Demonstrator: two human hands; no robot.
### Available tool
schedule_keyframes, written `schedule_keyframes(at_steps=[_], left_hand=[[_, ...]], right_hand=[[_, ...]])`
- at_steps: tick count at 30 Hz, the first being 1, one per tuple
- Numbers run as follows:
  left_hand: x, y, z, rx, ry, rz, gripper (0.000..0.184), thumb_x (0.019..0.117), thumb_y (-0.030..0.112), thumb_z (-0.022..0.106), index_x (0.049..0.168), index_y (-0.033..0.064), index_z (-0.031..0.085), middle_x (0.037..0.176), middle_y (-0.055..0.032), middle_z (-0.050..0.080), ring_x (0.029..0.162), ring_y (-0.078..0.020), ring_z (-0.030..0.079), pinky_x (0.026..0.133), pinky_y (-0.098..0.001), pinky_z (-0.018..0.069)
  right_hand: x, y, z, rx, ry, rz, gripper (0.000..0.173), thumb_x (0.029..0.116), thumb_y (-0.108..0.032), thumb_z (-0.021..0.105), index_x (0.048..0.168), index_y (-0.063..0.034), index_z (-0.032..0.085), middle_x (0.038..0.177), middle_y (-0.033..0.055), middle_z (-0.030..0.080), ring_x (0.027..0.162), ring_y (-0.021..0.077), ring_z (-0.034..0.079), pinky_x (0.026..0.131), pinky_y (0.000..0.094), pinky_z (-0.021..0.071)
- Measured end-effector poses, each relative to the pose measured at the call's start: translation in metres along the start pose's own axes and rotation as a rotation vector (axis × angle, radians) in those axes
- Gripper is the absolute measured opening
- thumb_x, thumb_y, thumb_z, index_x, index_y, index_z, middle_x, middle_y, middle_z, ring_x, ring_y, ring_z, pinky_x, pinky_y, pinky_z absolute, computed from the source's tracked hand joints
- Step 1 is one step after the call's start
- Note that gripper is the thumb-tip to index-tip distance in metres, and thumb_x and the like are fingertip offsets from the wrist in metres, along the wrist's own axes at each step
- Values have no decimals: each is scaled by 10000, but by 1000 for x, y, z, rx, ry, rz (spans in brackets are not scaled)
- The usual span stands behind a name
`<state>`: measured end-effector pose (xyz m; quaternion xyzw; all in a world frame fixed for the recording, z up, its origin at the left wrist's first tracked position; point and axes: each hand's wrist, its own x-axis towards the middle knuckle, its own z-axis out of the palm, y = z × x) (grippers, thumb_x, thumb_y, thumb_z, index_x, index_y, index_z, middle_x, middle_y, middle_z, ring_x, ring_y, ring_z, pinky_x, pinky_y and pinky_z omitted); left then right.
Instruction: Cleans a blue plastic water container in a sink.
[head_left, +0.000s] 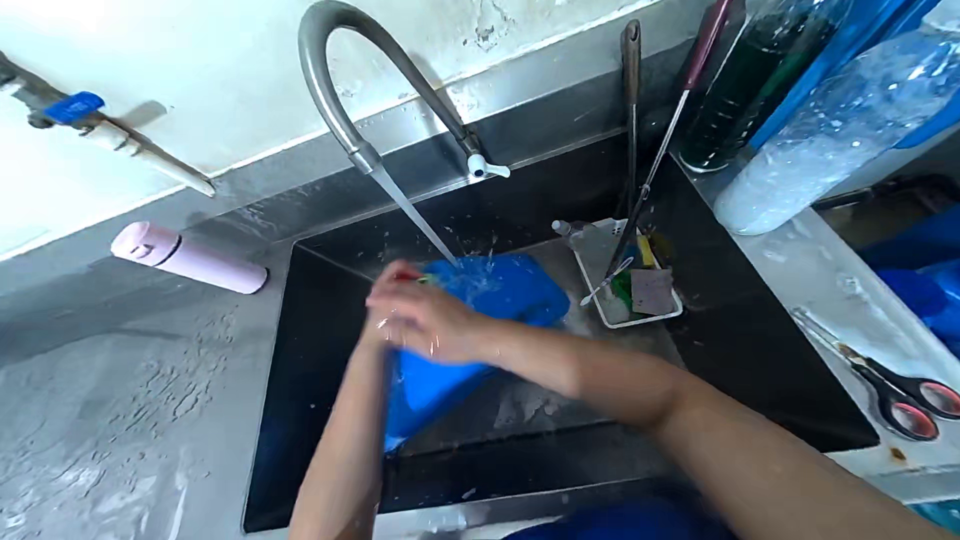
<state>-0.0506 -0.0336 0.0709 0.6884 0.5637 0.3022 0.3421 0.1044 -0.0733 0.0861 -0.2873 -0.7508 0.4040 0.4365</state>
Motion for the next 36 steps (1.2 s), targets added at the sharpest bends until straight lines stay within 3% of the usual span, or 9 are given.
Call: schedule_keyframes(at_steps=[4,7,10,15,20,25,28,32,36], left_hand=[[-24,-43,-54,-671,113,173,361,630,-28,594,775,285,702,860,120,724,749,18,656,648,-175,551],[-28,-51,-58,-742,147,214,373,627,-45,604,735,295,713,868,115,740,732,24,662,630,-162,550],[-6,-27,-32,-586,88,175,371,592,-54,614,783,263,644,895,113,704,760,13,641,629,-187,546],[49,51,18,167,-272,292,384,841,-113,656,1216,-137,575,1263,-343,560,1157,-430,581,992,-552,482],[82,101,49,265,-508,-307,626,1131,451,242,1225,-53,601,944,-198,660,758,-251,647,749,-403,547],[67,69,20,-38,-494,-66,302,1055,50,452,1321,-58,545,1060,-149,632,829,-140,601,762,-306,525],[54,52,2,-132,-333,-231,410,1140,240,304,1167,-49,593,859,-70,625,688,-106,622,665,-276,550],[44,32,-18,-170,-340,-32,382,957,-77,536,1339,-76,519,1130,-129,608,855,-110,624,784,-274,551],[42,33,-11,-169,-286,-321,455,1141,310,294,1081,-28,593,776,-54,641,632,-103,628,629,-261,545]], right_hand=[[-20,37,-20,-306,-141,154,532,1040,-347,570,1544,-200,489,1674,128,314,1582,361,161,1206,718,64],[-23,111,-71,-347,41,519,738,991,-525,596,1603,-179,374,1664,229,272,1543,457,215,1172,724,212],[-57,159,-114,6,256,855,871,929,-526,708,1579,-72,347,1466,289,517,1345,435,521,1112,629,416],[-150,186,-129,255,432,1021,645,1088,-491,402,1536,-26,394,1434,274,535,1297,364,557,1092,534,444],[-189,204,-127,250,551,1090,654,1102,-495,327,1536,-11,396,1469,256,515,1337,328,537,1110,508,435],[-166,189,-134,189,478,1099,658,1094,-516,353,1465,11,489,1420,264,555,1314,341,553,1107,527,426],[-146,180,-132,136,438,1087,648,1097,-500,368,1446,27,508,1413,275,561,1315,355,557,1114,538,417],[-128,186,-127,127,371,1075,642,1102,-490,356,1429,38,518,1407,277,562,1308,351,557,1107,528,424],[-125,192,-124,151,314,1086,632,1103,-484,355,1444,25,506,1412,263,561,1300,326,563,1105,505,426]])
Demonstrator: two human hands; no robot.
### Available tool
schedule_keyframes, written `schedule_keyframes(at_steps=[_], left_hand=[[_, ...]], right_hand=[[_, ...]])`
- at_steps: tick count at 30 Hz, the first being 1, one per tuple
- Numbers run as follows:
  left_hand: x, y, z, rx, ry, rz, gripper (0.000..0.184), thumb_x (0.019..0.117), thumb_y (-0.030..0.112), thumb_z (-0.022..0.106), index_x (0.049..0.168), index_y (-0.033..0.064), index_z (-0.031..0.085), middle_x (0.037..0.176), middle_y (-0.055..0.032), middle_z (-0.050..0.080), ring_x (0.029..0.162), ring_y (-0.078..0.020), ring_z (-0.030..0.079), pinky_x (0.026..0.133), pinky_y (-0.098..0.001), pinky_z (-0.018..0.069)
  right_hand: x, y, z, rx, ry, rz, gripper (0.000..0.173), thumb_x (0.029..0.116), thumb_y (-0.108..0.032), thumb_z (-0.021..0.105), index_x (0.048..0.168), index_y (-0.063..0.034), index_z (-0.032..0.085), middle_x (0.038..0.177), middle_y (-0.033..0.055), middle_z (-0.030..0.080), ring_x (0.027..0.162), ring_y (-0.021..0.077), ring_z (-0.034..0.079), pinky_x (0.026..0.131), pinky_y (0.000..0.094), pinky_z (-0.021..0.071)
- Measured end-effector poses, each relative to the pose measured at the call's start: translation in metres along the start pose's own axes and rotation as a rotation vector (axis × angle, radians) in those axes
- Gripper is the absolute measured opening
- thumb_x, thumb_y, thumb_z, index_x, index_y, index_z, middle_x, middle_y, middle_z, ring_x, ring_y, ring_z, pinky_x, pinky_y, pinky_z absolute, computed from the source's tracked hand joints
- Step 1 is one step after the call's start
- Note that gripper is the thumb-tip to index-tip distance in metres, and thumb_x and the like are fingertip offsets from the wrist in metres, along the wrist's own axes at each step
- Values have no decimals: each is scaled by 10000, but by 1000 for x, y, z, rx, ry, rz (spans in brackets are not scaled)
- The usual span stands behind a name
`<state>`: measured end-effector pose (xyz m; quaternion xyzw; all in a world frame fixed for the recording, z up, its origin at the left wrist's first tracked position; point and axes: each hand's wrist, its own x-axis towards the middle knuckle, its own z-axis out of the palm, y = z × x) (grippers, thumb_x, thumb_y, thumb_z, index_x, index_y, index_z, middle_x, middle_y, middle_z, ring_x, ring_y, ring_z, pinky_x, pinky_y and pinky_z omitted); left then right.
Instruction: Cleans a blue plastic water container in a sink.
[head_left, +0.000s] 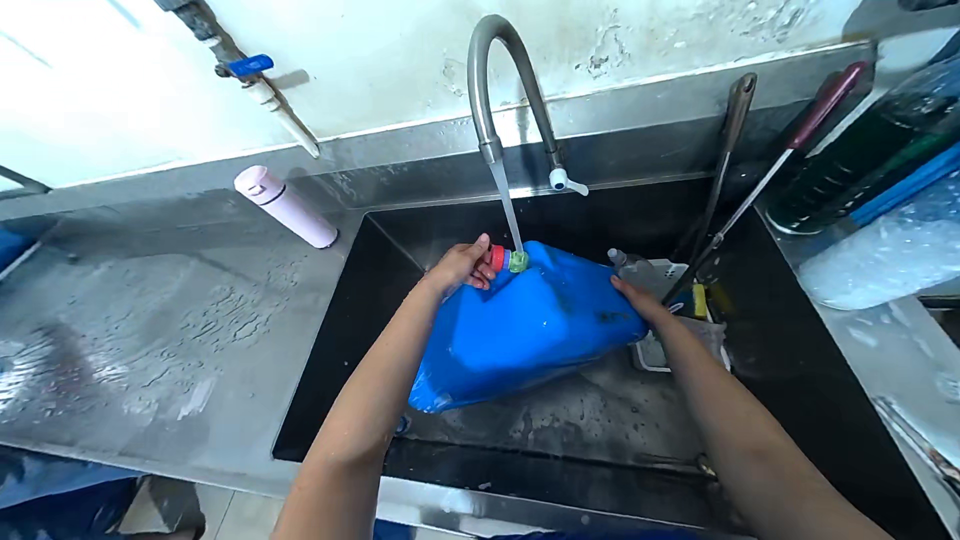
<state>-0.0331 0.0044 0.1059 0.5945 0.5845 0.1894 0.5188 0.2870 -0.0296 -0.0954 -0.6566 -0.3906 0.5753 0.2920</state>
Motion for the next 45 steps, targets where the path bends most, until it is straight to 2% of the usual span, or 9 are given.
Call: schedule_keyframes(at_steps=[3,9,15,19,27,30,32,41,45], left_hand=[[-5,-1,0,8,-61,143,373,1035,23,515,1399,-45,466,1090,-132,592,800,-138,623,732,-291,556],[-1,3,5,-23,-24,-16,286,1120,179,392,991,-7,567,637,-9,591,528,-64,598,537,-199,521],[1,1,9,-41,23,33,170,1086,113,474,1122,-29,560,758,-44,603,587,-78,600,576,-218,530],[0,-2,4,62,-21,248,411,832,-180,600,1219,-57,540,1065,-105,573,784,-92,596,721,-250,532],[7,-7,7,56,-16,295,476,753,-243,584,1187,-54,533,1057,-119,609,809,-96,608,729,-260,531],[5,-2,4,-10,-50,167,346,908,-143,553,1242,-59,512,974,-87,585,747,-94,589,696,-253,526],[3,1,4,-61,-30,-20,168,1094,144,455,1115,3,544,717,-27,596,554,-78,594,540,-216,521],[-1,-5,2,65,-51,36,276,1126,232,384,1048,17,541,609,-9,530,460,-56,516,461,-176,445],[-1,-13,-3,132,-93,337,316,873,-98,603,1180,-36,564,1089,-111,593,875,-114,604,765,-275,530]], right_hand=[[6,8,2,34,-18,13,631,1102,-485,362,1449,24,501,1404,255,569,1285,313,575,1093,493,444],[5,10,1,28,-36,17,634,1102,-490,355,1418,33,524,1378,256,583,1259,311,588,1079,494,451],[13,7,0,-15,-37,26,664,1097,-515,346,1394,43,546,1377,267,583,1279,333,577,1092,515,437],[15,4,0,-15,-35,28,649,1098,-502,361,1422,36,524,1411,268,561,1304,340,559,1106,518,424],[19,7,0,-8,-16,29,634,1101,-488,368,1417,36,536,1412,271,562,1313,340,556,1114,516,418],[19,7,-1,-8,-21,28,623,1103,-479,366,1415,32,536,1406,267,566,1306,332,560,1110,509,422],[16,5,0,-13,-20,29,621,1100,-485,375,1404,29,548,1381,262,585,1279,327,579,1094,505,437],[16,3,2,-30,-24,23,608,1098,-482,386,1387,22,567,1357,255,601,1260,322,590,1086,505,439],[19,7,3,-36,-8,27,640,1090,-507,391,1376,38,569,1362,269,595,1275,340,579,1092,521,434]])
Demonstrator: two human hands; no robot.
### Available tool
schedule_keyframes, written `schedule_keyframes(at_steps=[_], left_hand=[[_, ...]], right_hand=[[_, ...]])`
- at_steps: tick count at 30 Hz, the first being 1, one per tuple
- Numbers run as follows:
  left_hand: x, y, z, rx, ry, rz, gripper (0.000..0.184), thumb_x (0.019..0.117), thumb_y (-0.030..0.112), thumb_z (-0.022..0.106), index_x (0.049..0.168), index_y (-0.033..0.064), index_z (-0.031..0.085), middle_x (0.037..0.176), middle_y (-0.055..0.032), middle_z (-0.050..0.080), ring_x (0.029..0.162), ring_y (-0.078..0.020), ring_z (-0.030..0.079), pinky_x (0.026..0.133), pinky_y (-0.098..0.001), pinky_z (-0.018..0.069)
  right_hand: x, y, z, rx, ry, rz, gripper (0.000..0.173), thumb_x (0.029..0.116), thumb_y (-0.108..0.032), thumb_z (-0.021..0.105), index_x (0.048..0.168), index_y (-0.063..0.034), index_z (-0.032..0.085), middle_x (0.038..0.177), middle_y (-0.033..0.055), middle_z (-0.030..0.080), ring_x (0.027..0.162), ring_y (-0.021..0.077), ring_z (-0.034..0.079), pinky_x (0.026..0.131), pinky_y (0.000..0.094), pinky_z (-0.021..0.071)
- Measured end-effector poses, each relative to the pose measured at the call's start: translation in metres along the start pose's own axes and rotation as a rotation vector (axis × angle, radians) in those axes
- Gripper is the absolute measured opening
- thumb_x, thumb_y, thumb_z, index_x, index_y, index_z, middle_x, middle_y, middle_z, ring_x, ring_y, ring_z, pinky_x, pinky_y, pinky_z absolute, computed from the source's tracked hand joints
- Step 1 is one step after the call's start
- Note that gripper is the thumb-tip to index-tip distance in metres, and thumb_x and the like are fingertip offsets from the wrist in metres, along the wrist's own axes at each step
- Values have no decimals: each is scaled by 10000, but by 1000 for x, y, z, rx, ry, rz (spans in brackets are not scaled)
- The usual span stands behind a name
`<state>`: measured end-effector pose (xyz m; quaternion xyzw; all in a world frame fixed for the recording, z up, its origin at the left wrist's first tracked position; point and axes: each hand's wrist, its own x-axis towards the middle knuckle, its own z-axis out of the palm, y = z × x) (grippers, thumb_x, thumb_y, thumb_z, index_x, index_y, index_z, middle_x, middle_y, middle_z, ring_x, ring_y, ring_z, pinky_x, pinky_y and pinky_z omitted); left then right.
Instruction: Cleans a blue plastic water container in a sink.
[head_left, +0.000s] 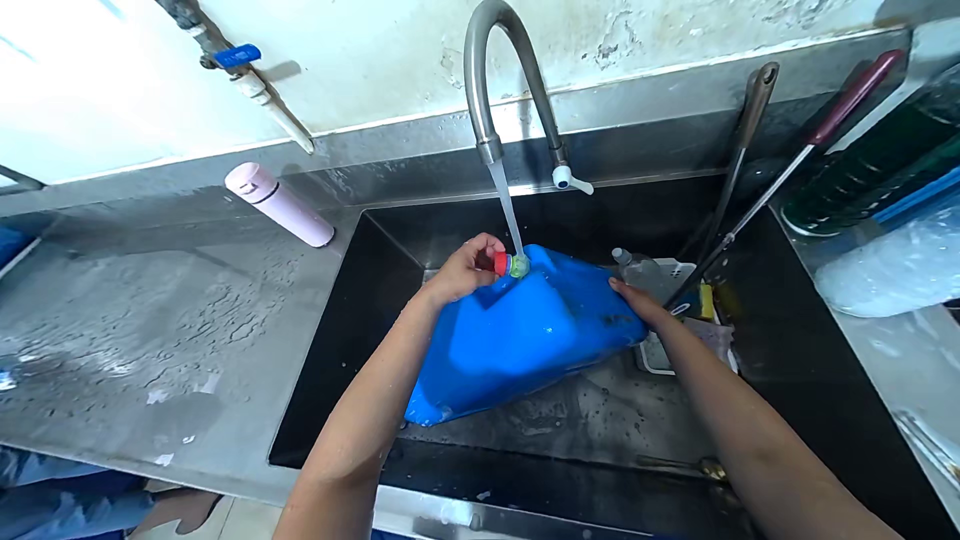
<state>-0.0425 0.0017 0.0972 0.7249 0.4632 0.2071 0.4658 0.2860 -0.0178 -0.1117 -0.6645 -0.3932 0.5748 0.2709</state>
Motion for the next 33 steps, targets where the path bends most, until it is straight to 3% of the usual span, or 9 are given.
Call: schedule_keyframes(at_steps=[2,4,8,11,14,17,23,28,33], left_hand=[[1,-6,-1,-99,12,172,181,823,-76,616,999,-42,636,1207,-124,591,1104,-137,588,940,-290,518],[4,-7,1,-248,125,186,101,862,50,573,913,79,656,1072,-2,702,1033,-66,650,919,-273,538],[8,26,6,-56,143,-294,504,1142,312,254,1383,-36,527,1183,-179,613,901,-188,617,801,-341,520],[10,22,9,-124,121,-192,650,1106,367,102,1126,-26,620,1050,-71,647,904,-97,608,807,-287,511],[15,20,14,-84,145,-353,536,1140,377,241,1317,-24,550,951,-124,623,745,-158,593,692,-314,514],[21,14,22,-89,38,-379,231,1105,202,461,1209,1,505,740,-58,557,555,-86,552,546,-215,484],[17,-3,42,298,-86,138,273,966,23,631,1212,-88,590,1071,-212,662,987,-263,646,924,-414,525],[26,5,50,747,-46,635,143,715,-122,729,832,-40,718,922,-249,677,899,-430,693,780,-556,572],[40,44,28,443,-220,-57,251,1031,62,465,1164,-80,623,1143,-238,629,1087,-333,604,959,-497,473]], right_hand=[[0,1,0,-6,2,9,649,1088,-517,387,1372,36,575,1361,267,597,1275,338,581,1088,522,436],[1,2,0,-8,3,15,660,1086,-528,385,1369,37,575,1358,267,598,1268,337,585,1083,524,441],[0,4,3,3,-14,-6,635,1099,-489,377,1398,43,553,1391,276,576,1304,348,560,1111,525,414],[3,8,5,15,-31,-15,626,1102,-484,363,1402,33,553,1390,265,582,1302,336,565,1108,519,422],[3,11,8,2,-33,14,638,1098,-498,369,1376,40,571,1368,271,592,1282,342,577,1097,527,426],[7,17,10,10,-50,23,644,1102,-495,352,1401,40,548,1386,271,580,1290,342,571,1103,519,425],[12,24,8,45,-89,116,677,1105,-527,271,1477,0,476,1460,250,528,1336,326,537,1108,513,419],[16,17,9,19,-109,138,693,1101,-540,268,1482,3,467,1466,251,520,1339,330,533,1108,516,422],[29,22,14,-22,-77,55,644,1110,-495,314,1441,17,519,1436,265,548,1338,339,540,1126,522,407]])
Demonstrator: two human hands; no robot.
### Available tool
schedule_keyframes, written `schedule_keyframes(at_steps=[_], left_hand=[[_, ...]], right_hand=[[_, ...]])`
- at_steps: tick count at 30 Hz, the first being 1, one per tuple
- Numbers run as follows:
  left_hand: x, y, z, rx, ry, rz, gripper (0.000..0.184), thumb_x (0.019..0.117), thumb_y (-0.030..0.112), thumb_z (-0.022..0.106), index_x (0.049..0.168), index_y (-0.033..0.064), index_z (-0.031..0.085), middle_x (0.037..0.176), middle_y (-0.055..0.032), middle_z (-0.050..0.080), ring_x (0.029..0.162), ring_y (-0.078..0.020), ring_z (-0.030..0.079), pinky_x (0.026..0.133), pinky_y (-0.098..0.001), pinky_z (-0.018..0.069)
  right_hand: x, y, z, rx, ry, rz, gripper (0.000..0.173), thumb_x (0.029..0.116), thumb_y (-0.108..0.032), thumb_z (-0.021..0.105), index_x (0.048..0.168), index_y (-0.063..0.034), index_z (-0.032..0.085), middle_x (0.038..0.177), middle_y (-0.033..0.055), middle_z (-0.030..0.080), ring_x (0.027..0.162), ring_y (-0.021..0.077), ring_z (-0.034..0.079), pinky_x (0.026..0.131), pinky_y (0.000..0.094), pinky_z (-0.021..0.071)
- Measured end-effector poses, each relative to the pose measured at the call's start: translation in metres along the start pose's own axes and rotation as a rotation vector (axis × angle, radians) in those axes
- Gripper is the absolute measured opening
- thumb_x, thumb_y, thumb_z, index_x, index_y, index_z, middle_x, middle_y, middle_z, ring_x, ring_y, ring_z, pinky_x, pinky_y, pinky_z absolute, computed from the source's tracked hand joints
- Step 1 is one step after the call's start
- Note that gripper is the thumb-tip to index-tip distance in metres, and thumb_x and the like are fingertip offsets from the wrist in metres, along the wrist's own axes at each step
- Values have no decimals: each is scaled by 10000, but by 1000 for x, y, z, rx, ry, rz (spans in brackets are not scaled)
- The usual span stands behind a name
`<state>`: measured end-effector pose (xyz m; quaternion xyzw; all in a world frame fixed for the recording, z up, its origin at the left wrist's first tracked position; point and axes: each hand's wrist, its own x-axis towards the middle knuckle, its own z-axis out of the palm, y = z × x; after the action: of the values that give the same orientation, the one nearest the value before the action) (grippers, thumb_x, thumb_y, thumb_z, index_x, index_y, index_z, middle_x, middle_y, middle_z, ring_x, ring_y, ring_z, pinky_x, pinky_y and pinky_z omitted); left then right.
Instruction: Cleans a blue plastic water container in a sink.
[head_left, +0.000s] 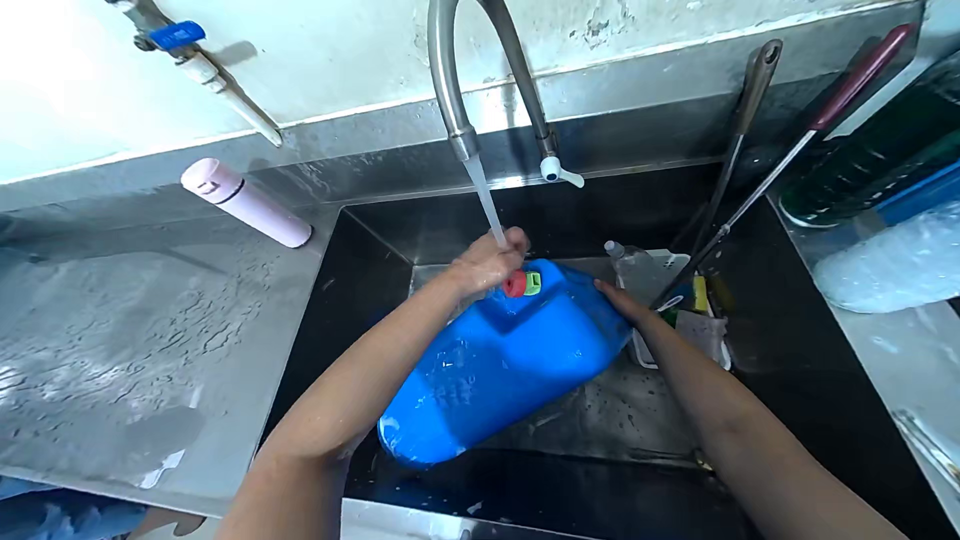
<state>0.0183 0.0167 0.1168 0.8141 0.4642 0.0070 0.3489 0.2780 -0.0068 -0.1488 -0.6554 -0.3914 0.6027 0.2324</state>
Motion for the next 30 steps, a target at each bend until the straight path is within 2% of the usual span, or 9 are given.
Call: schedule_keyframes(at_steps=[2,5,8,12,16,22,25,28,30], left_hand=[[0,-7,0,-134,-112,-261,422,1111,335,437,1303,-22,552,941,-167,645,793,-220,612,762,-386,516],[-9,-5,13,-200,-269,-250,371,1119,314,407,1243,-14,529,742,-62,544,575,-98,507,578,-240,449],[-14,20,11,31,-335,-288,441,1120,356,394,1344,-14,478,987,-178,612,765,-224,580,734,-386,499],[-3,-2,18,51,-244,-259,371,1106,307,457,1242,-30,532,813,-108,575,663,-162,555,661,-314,488],[4,3,33,199,-165,-120,454,1074,279,549,1341,-79,469,1087,-256,651,1045,-377,658,951,-538,507],[43,-56,121,100,509,-20,374,1027,217,602,1241,-89,629,1261,-299,627,1209,-435,614,1042,-543,496],[-19,-96,124,63,626,-263,395,982,153,631,1316,-56,612,1439,-288,532,1371,-437,493,1147,-567,393],[-127,-160,121,-18,750,-660,606,944,323,696,1365,-93,565,1502,-337,449,1439,-494,389,1191,-623,301],[-184,-171,123,-424,773,-925,609,1005,327,655,1409,-98,489,1420,-291,534,1338,-359,526,1122,-521,418]], right_hand=[[0,0,3,34,19,-34,604,1114,-461,338,1433,15,528,1418,264,558,1317,333,550,1114,511,414],[-1,1,7,51,26,-46,595,1120,-434,337,1423,44,520,1403,279,561,1299,331,560,1108,490,422],[1,4,9,71,21,-10,612,1121,-442,321,1421,57,510,1398,283,560,1282,326,571,1096,479,435],[3,7,11,53,36,43,656,1114,-490,299,1431,45,507,1413,283,551,1304,341,556,1107,505,418],[2,-6,10,-36,5,72,642,1130,-448,248,1477,52,455,1481,293,493,1380,362,496,1152,510,370],[-36,-122,46,-73,-88,-624,584,1103,-294,353,1567,58,315,1586,272,394,1470,351,410,1221,483,307],[-73,-132,111,-692,-92,-554,688,1069,-447,494,1597,-38,326,1509,253,503,1388,383,503,1185,533,339],[-84,-135,134,-987,-47,-442,772,1022,-580,504,1579,-65,358,1401,247,584,1312,395,558,1139,562,362],[-78,-143,133,-964,-60,-384,817,973,-634,561,1489,-10,453,1296,265,641,1241,421,606,1055,592,446]])
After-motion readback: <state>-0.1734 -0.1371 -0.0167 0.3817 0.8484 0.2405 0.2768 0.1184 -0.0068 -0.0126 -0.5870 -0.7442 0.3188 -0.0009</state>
